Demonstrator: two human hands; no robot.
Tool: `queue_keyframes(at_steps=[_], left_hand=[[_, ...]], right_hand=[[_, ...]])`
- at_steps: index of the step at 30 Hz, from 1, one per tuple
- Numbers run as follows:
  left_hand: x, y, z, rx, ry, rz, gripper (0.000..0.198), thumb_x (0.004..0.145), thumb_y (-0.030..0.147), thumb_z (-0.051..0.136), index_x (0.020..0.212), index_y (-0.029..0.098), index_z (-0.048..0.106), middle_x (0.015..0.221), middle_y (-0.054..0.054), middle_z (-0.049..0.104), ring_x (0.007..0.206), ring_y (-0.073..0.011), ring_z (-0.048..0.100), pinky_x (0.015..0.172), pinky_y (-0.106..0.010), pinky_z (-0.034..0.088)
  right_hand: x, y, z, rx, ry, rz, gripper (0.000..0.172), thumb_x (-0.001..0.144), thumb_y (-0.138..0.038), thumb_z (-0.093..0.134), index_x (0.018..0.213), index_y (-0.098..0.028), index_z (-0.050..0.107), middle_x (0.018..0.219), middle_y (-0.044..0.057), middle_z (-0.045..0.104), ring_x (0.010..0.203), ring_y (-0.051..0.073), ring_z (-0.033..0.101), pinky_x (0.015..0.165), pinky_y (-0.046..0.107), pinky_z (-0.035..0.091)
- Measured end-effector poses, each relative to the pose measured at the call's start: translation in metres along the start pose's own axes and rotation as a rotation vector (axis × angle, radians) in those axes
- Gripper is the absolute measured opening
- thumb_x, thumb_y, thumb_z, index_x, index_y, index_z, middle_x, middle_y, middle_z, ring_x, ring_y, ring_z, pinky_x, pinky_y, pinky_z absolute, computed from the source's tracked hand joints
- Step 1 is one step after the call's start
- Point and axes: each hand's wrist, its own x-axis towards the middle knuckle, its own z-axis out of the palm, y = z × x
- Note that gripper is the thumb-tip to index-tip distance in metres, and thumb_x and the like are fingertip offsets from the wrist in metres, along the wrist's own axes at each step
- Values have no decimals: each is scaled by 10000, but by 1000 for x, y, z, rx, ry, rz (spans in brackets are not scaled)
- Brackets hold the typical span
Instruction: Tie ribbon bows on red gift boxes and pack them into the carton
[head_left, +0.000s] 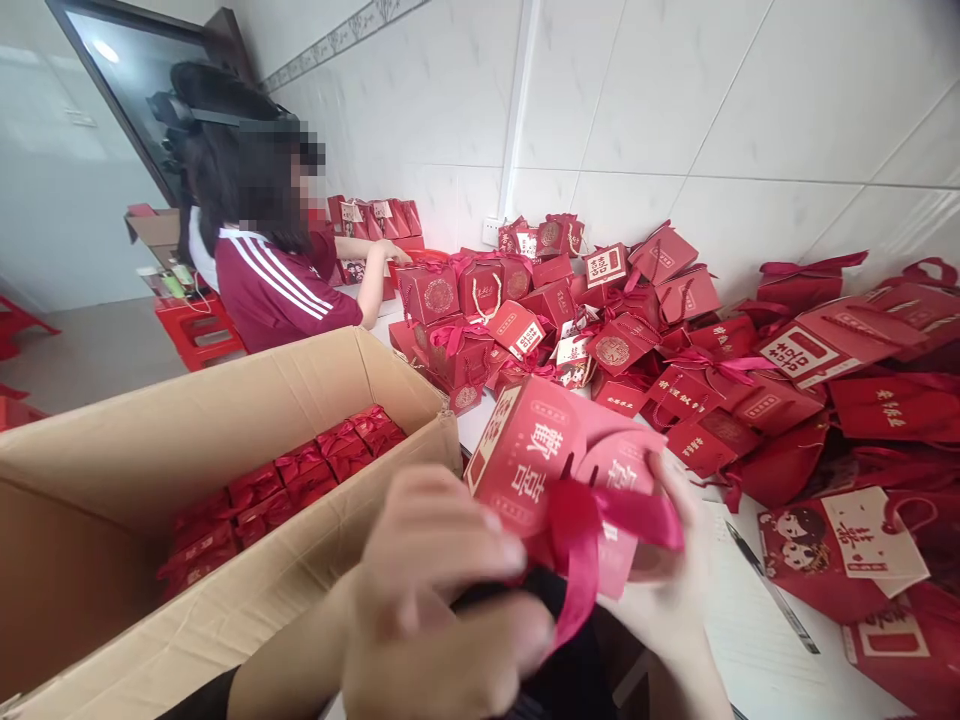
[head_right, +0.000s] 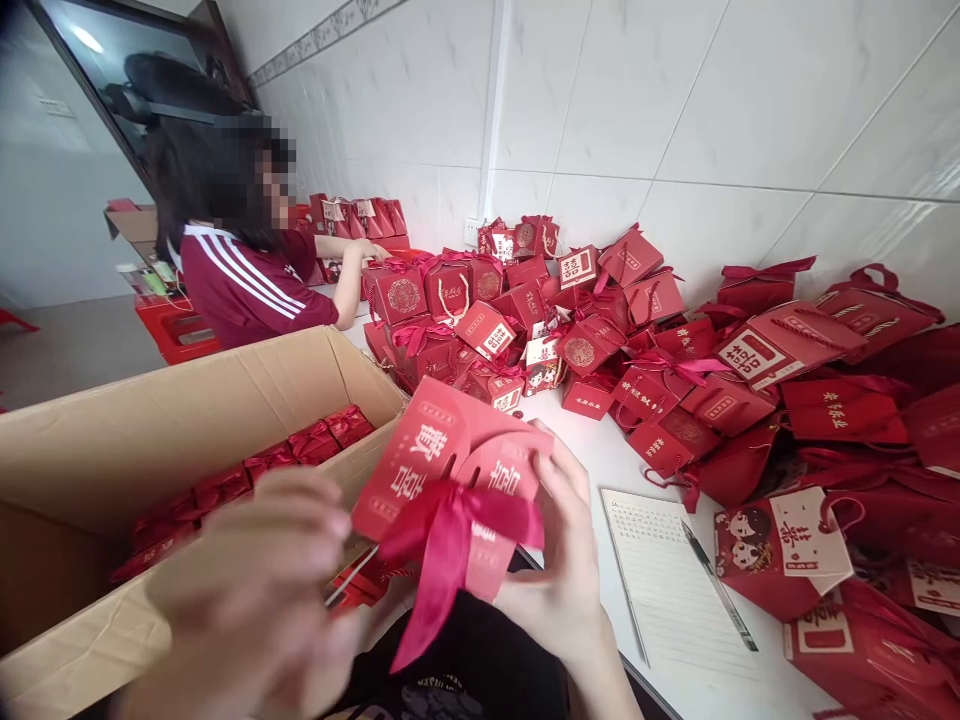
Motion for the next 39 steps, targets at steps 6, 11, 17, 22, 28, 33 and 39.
queue_keyframes(at_steps=[6,11,17,22,28,33,39], left_hand=[[59,-48,-30,-223,-297,-326,433,806,576,488,1036,233,617,927,-43,680,864,-186,625,767,-327,482],[95,-72,-46,-430,-575,-679,597,777,658,467,1143,196,563,1094,-96,653,907,-213,637,715,-300,496],[111,-77,-47,-279,-748,-667,532,749,631,505,1009,191,652,939,-65,686,763,-192,646,585,-232,457],[117,-76,-42,-77,-848,-576,463,739,585,504,875,170,660,826,-52,662,628,-153,594,523,-215,430],[122,-72,-41,-39,-906,-553,467,751,581,471,868,168,655,828,-58,657,650,-170,609,545,-230,446],[121,-72,-43,-109,-896,-600,576,776,654,403,993,184,656,898,-64,676,726,-187,634,629,-248,468],[107,-85,-56,-251,-861,-449,619,719,543,600,1240,218,526,1189,-72,604,1023,-217,587,829,-264,470]], right_hand=[[22,13,27,950,-290,976,624,745,-600,603,1261,-271,482,1312,82,536,1154,260,554,926,450,483],[32,14,50,1188,-450,1389,626,866,-659,318,1230,-185,504,1200,119,613,989,231,650,811,446,548],[29,10,62,1360,-409,1561,589,887,-637,297,1192,-177,503,1065,92,676,910,229,683,730,393,590],[24,11,66,1442,-411,1547,564,887,-630,312,1136,-177,536,1051,82,685,909,220,685,728,382,595],[23,12,66,1424,-407,1504,528,887,-613,353,1138,-191,547,1099,77,669,948,209,671,752,370,587],[23,7,68,1263,-447,1412,610,854,-670,340,1226,-218,509,1209,83,615,998,215,645,789,383,568],[16,30,91,763,-318,856,768,753,-647,560,1379,-267,329,1417,100,416,1257,265,445,1050,471,360]])
